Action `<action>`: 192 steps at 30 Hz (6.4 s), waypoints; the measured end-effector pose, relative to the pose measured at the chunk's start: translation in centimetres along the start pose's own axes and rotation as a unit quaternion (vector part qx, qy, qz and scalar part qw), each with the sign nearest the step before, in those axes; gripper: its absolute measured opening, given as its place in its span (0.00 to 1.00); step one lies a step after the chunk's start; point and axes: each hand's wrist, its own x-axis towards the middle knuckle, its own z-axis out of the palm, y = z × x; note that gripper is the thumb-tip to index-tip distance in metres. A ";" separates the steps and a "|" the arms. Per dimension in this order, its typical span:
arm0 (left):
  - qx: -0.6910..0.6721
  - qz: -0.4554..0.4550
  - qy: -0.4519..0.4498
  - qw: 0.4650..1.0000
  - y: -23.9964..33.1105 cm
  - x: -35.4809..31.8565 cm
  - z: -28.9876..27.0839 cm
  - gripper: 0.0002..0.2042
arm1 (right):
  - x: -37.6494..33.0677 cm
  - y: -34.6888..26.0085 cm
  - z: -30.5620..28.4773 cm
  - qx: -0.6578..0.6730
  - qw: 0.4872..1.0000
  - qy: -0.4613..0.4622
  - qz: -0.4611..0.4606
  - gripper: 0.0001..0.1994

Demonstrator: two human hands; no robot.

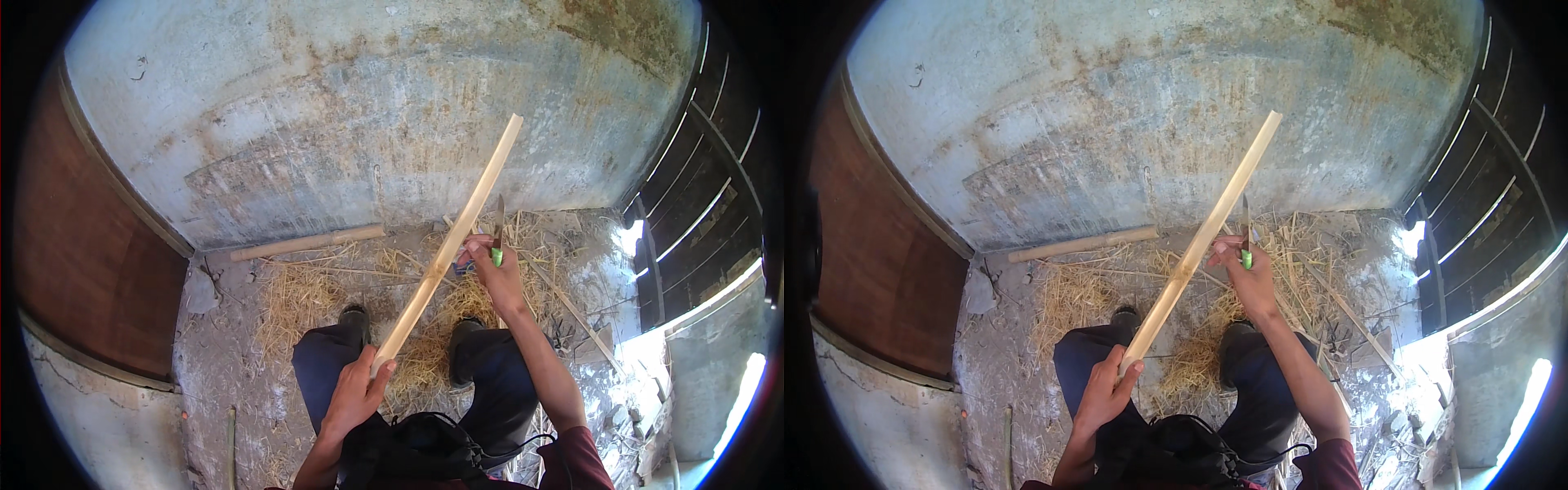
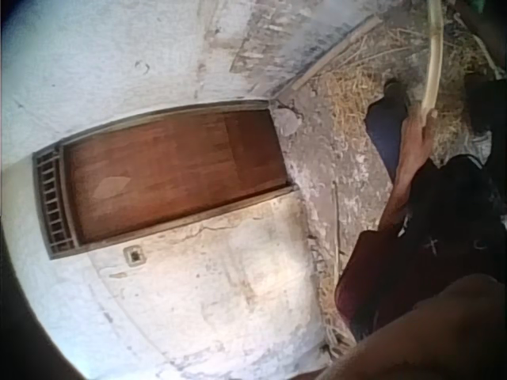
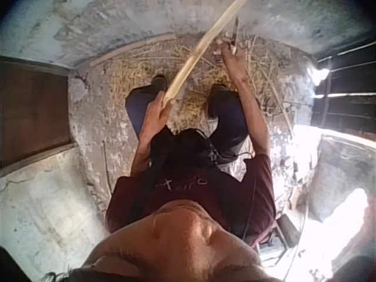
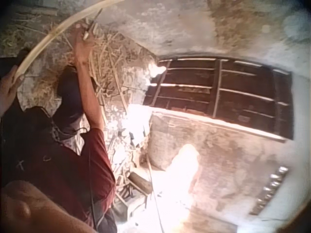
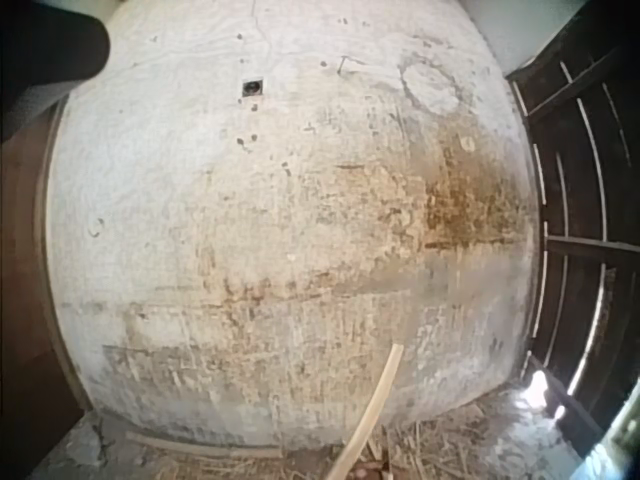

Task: The person whittles a long bamboo strip using a small knife, shaving off thin layers from the surface while seated.

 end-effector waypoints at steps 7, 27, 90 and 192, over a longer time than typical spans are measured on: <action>0.013 0.005 0.001 1.000 -0.2 0.0 0.0 0.12 | 0.0 -0.6 -0.7 0.024 0.999 0.043 -0.006 0.13; 0.019 0.028 -0.017 0.999 -1.2 -0.2 -0.4 0.14 | 1.2 -0.3 -2.4 0.131 0.973 0.190 -0.031 0.06; -0.057 0.067 -0.023 0.996 0.0 5.3 0.6 0.16 | -1.5 -0.3 0.8 0.024 0.998 0.002 -0.066 0.26; -0.276 -0.052 -0.092 0.955 1.4 4.3 1.5 0.21 | -4.6 0.5 4.2 -0.204 0.848 -0.115 -0.476 0.10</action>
